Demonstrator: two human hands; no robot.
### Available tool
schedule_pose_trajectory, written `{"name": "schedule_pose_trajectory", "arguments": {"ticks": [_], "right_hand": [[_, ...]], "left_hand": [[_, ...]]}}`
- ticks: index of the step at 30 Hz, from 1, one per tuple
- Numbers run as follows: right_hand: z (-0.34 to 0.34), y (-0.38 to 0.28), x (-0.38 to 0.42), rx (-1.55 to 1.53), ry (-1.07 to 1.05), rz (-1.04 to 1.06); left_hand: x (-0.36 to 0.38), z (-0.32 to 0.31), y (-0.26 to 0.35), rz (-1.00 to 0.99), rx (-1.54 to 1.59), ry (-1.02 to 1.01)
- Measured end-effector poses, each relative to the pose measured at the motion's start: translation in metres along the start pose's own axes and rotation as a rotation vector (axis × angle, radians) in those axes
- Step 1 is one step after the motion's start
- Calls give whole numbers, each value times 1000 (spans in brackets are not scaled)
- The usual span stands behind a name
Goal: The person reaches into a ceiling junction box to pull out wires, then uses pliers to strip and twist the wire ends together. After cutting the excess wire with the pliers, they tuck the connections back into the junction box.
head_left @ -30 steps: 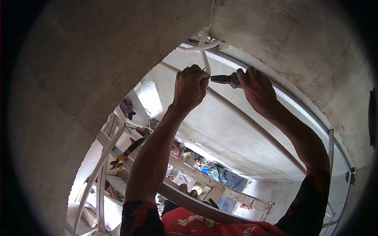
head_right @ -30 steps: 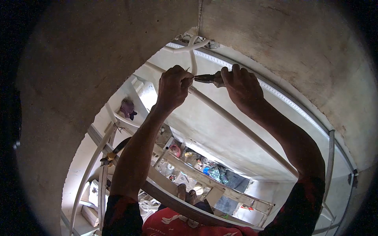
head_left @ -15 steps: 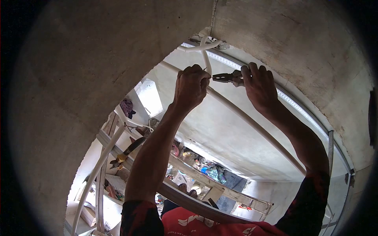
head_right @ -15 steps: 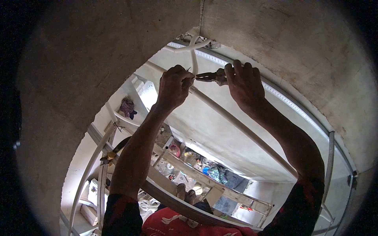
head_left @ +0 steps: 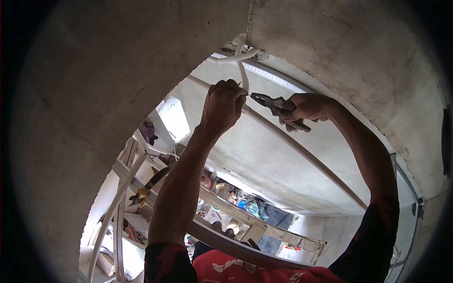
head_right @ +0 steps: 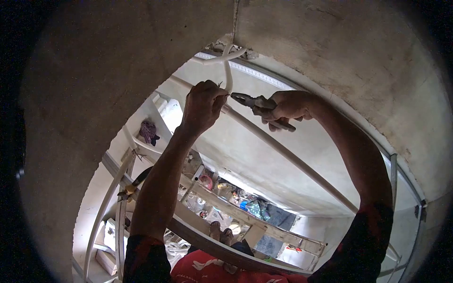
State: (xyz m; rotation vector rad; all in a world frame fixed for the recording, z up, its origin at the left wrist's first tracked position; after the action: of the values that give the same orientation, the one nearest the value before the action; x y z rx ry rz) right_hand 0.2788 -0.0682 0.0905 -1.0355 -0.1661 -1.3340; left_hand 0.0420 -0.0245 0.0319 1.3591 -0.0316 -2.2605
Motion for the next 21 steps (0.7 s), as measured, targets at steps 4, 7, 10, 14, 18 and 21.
{"name": "schedule_pose_trajectory", "arguments": {"ticks": [4, 7, 10, 14, 18, 21], "right_hand": [[5, -6, 6, 230, 208, 53], [3, -8, 17, 723, 577, 42], [-5, 2, 11, 872, 886, 188], [-16, -2, 12, 1119, 1140, 347], [-18, 1, 6, 1236, 1261, 362], [-20, -5, 7, 1278, 1278, 368]], "left_hand": [[-1, 1, -4, 39, 43, -27], [-1, 1, -2, 65, 43, -34], [-1, 1, -2, 79, 27, -44], [-1, 2, -2, 126, 69, -59], [-2, 3, -2, 105, 66, -54], [-2, 2, -2, 112, 52, -65]]}}
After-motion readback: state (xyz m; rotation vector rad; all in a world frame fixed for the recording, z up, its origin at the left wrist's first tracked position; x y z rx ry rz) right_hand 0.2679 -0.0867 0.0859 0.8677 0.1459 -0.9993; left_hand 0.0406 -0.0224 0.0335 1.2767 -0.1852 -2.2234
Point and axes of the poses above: each hand's wrist, its own x-axis away from the middle knuckle, its own z-axis out of the back of the hand, y = z × x, the point moved 3 cm from there along -x, towards the middle knuckle, and after that the axes turned 5 degrees about -y, right-handed, at the moved point
